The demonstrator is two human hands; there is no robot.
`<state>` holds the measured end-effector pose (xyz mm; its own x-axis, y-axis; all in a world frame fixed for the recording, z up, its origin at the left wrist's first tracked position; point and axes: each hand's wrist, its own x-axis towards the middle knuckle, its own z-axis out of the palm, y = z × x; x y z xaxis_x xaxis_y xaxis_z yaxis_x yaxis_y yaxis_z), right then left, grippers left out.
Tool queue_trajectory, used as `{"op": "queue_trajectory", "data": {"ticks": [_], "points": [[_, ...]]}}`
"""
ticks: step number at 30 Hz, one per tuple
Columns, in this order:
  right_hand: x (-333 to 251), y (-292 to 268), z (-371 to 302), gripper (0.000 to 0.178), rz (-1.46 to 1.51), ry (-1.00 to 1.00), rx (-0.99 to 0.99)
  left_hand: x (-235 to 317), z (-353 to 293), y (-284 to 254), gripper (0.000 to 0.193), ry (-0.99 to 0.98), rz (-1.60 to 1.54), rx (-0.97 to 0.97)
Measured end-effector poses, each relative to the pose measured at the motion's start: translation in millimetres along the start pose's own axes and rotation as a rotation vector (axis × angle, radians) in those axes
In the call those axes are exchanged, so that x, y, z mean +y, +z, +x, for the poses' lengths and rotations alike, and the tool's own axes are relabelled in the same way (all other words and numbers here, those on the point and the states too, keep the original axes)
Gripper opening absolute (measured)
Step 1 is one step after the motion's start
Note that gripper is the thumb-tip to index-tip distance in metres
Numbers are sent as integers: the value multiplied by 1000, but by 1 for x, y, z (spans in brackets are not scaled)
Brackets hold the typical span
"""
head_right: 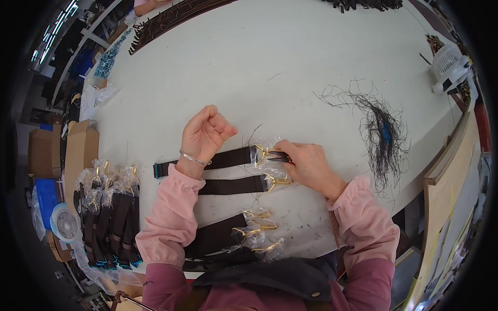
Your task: The person uses pliers to attach gold-colored metal hooks to the ends of black fabric straps. They work on multiple straps sequentially, securing the hardware and trimming excess material. The finished straps are placed on the table alongside other completed units.
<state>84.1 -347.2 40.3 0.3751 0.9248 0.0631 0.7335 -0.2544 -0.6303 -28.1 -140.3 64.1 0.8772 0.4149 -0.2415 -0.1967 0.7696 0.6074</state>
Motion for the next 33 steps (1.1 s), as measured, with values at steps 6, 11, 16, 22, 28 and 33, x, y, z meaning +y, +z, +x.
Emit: {"op": "queue_trajectory", "data": {"ticks": [6,11,16,22,28,33], "points": [[4,-1,3,31,-144,-109,74,3,-6,-31,22,250,1477,-317],[9,-5,7,29,-181,-23,82,-25,-12,-31,42,338,1886,-399],[-2,-18,2,31,-70,-156,-325,-25,-5,-20,35,133,1937,-369],[-21,-27,20,37,110,-47,-310,-24,2,-25,23,208,1881,-480],[-14,-3,21,26,-186,22,-141,-29,4,-26,16,549,1673,-532],[-12,-1,15,25,-175,-89,-69,-32,7,-37,17,444,1584,-493]]}}
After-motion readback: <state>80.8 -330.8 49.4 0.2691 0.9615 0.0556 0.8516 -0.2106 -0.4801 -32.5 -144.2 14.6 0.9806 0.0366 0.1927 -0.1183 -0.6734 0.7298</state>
